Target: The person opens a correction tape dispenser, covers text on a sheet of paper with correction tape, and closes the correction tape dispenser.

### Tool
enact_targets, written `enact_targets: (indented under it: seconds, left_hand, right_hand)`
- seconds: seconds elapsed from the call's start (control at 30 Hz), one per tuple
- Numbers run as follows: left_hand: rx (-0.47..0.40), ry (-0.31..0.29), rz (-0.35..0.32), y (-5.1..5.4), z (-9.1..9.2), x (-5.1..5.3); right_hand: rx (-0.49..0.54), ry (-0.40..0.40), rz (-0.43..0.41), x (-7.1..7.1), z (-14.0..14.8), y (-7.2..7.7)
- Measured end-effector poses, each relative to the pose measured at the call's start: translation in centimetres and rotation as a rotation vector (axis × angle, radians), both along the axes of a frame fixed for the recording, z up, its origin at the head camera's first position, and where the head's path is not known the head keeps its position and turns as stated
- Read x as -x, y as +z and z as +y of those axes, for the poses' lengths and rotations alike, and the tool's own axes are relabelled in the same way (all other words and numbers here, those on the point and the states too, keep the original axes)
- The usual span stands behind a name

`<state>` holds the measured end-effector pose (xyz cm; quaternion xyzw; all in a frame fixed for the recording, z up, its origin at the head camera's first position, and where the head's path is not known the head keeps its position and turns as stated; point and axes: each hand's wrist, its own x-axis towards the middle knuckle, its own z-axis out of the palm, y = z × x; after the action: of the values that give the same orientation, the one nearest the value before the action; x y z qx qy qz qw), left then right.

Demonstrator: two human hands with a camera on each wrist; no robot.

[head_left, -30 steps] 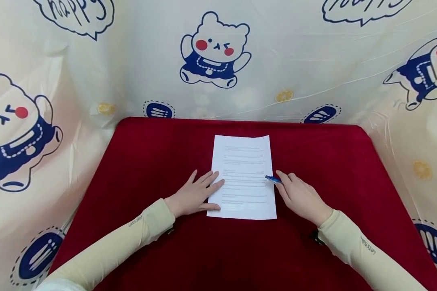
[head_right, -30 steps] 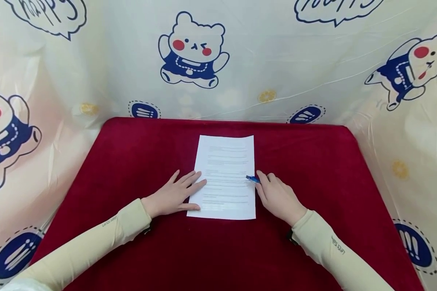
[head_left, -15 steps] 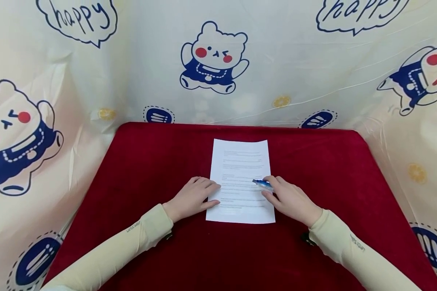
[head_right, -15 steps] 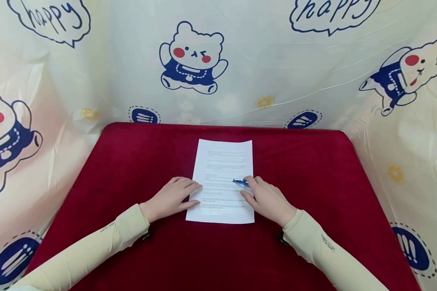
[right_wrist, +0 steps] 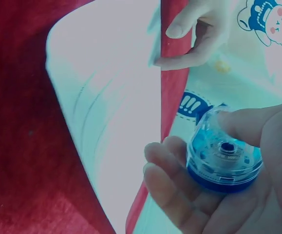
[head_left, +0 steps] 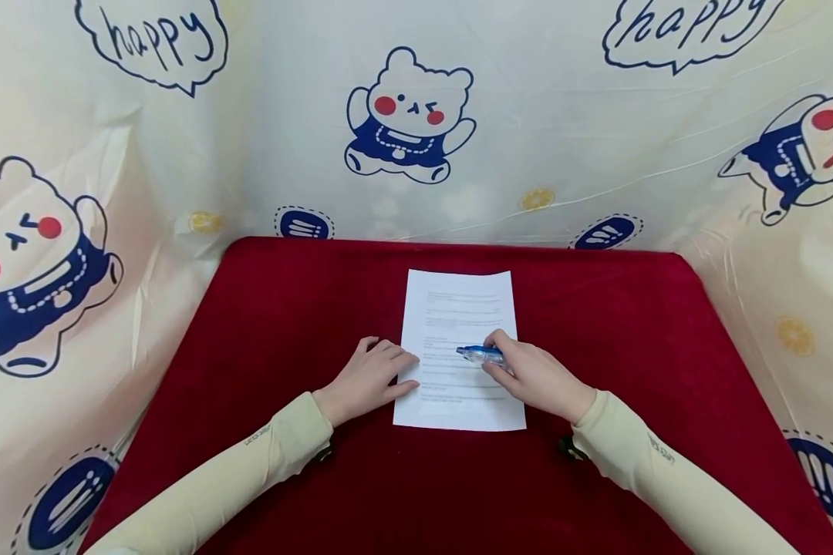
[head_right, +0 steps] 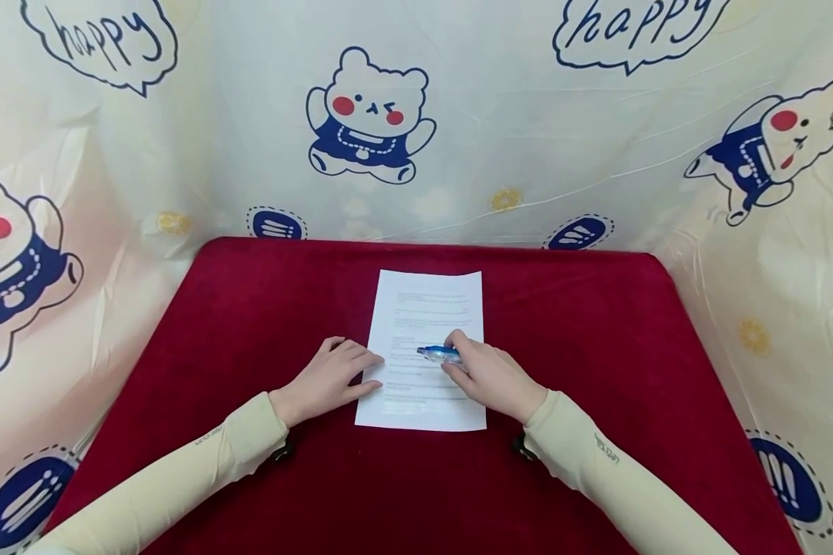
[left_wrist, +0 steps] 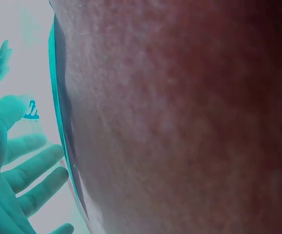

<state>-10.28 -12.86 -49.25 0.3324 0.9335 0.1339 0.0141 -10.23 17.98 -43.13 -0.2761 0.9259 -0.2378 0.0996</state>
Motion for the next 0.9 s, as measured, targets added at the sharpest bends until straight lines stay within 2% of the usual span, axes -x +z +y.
enact_targets:
  seconds: [0.1,0.17,0.23,0.33,0.47,0.63,0.9]
  left_hand:
    - [-0.03,0.022,-0.021,0.1,0.3,0.2]
    - [-0.077,0.047,-0.065,0.2,0.5,0.3]
    - [-0.161,0.074,-0.132,0.4,0.8,0.4]
    - [-0.331,0.1,-0.249,0.9,1.4,0.5]
    - [-0.491,0.097,-0.363,1.6,2.2,0.7]
    - [-0.569,0.082,-0.412,2.2,2.9,0.7]
    - [-0.622,0.101,-0.425,2.4,3.8,0.7]
  right_hand:
    - [0.06,0.018,-0.042,0.4,-0.3,0.3]
    - [0.098,0.034,-0.067,0.7,-0.5,0.5]
    - [0.132,0.047,-0.088,0.8,-0.7,0.7]
    - [0.17,0.057,-0.102,1.0,-0.9,0.7]
    - [0.203,0.068,-0.101,1.1,-1.0,0.4]
    - [0.238,0.086,-0.091,1.2,-1.2,0.5]
    - [0.256,0.084,-0.1,1.4,-1.6,0.7]
